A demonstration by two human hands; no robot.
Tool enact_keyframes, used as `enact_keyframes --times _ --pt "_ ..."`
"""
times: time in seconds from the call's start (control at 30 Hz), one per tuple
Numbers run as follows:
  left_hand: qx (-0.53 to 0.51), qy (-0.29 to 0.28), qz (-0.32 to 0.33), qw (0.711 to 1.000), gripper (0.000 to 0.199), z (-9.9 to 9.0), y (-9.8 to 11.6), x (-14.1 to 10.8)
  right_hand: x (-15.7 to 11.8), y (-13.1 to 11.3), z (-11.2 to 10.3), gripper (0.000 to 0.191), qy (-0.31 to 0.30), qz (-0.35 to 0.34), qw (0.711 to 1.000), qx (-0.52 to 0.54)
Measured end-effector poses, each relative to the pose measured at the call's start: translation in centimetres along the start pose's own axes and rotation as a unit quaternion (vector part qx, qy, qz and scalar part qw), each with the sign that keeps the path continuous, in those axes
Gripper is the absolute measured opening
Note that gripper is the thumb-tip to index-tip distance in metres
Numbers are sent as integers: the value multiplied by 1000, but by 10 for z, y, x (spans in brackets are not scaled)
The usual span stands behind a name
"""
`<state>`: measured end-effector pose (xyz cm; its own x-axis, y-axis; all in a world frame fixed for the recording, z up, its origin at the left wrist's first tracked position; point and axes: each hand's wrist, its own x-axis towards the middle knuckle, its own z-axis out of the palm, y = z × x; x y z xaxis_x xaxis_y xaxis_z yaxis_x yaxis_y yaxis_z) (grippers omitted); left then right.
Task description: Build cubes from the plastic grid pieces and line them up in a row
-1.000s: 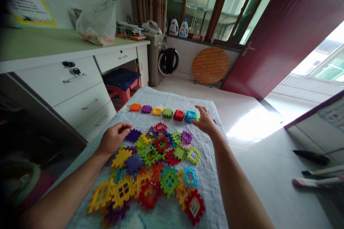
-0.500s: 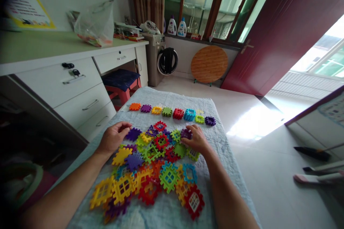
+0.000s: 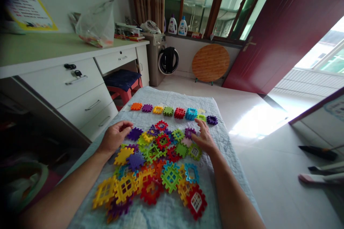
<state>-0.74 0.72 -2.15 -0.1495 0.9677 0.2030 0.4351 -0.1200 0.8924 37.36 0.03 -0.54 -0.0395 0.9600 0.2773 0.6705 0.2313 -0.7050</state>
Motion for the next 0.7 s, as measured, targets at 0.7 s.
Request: enact_keyframes --times 0.7 --pt "5 4 2 1000 21 -1 6 -2 -1 15 -3 46 -82 -47 981 -171"
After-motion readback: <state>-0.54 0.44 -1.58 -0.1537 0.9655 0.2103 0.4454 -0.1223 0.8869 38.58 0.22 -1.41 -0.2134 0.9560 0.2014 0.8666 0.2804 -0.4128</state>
